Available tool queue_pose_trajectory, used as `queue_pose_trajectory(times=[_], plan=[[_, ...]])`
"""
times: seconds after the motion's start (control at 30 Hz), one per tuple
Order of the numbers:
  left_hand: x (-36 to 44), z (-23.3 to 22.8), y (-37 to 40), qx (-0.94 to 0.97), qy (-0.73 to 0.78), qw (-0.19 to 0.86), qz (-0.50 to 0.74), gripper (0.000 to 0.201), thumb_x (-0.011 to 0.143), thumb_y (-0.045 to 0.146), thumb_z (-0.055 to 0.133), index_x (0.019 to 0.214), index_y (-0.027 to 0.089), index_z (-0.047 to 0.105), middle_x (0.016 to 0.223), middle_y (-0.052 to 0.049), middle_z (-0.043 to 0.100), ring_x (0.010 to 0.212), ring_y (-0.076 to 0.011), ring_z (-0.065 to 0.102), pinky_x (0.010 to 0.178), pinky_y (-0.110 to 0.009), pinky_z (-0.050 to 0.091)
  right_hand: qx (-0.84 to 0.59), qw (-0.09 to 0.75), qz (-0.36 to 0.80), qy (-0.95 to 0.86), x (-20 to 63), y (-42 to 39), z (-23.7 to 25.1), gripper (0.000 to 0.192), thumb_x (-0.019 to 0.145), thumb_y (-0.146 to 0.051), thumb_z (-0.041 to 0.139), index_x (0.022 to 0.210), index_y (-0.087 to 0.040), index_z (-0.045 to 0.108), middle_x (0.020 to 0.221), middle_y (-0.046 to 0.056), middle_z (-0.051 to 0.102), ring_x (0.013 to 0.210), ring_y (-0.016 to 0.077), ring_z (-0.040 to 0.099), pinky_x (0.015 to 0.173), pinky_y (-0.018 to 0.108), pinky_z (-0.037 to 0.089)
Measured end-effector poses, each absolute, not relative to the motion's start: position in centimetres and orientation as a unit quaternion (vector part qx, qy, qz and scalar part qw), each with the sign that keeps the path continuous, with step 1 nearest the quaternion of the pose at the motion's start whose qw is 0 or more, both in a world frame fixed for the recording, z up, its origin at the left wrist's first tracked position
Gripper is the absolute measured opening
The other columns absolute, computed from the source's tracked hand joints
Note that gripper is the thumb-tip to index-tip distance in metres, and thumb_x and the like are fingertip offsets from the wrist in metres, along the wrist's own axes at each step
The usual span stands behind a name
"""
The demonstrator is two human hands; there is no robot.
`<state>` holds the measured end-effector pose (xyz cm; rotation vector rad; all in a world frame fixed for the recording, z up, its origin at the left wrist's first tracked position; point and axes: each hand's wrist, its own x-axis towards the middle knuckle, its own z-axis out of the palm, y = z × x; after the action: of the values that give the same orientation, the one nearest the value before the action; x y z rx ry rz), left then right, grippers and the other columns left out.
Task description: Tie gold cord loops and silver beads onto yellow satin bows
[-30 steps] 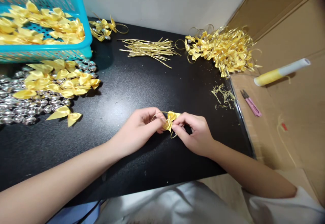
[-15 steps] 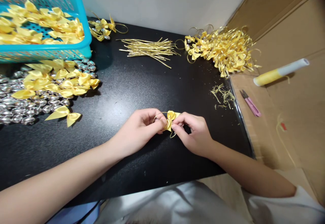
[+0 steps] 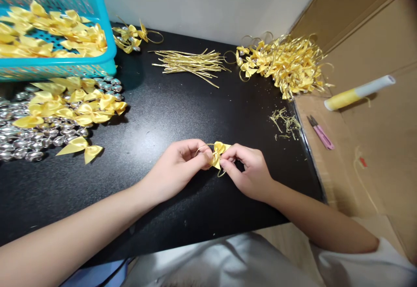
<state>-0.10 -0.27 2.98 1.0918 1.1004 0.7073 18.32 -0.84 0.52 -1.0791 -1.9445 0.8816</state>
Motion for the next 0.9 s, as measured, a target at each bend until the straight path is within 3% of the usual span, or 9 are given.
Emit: queue_pose_trajectory(times=[0.9], plan=[[0.04,2.74,-0.49,0.494,0.477,0.665,0.295,0.019,0.08,0.029,0.06,0.067,0.015,0.059,0.064,0.003,0.056,0.062,-0.0095,0.046,0.06,-0.021,0.036,-0.423,0.381,0.359,-0.739,18.01,-0.99,0.12,0.011,0.084,-0.014,0.06,0.075,-0.019,0.058,0.061,-0.004,0.055,0.055,0.008,0.051,0.054,0.02,0.044]])
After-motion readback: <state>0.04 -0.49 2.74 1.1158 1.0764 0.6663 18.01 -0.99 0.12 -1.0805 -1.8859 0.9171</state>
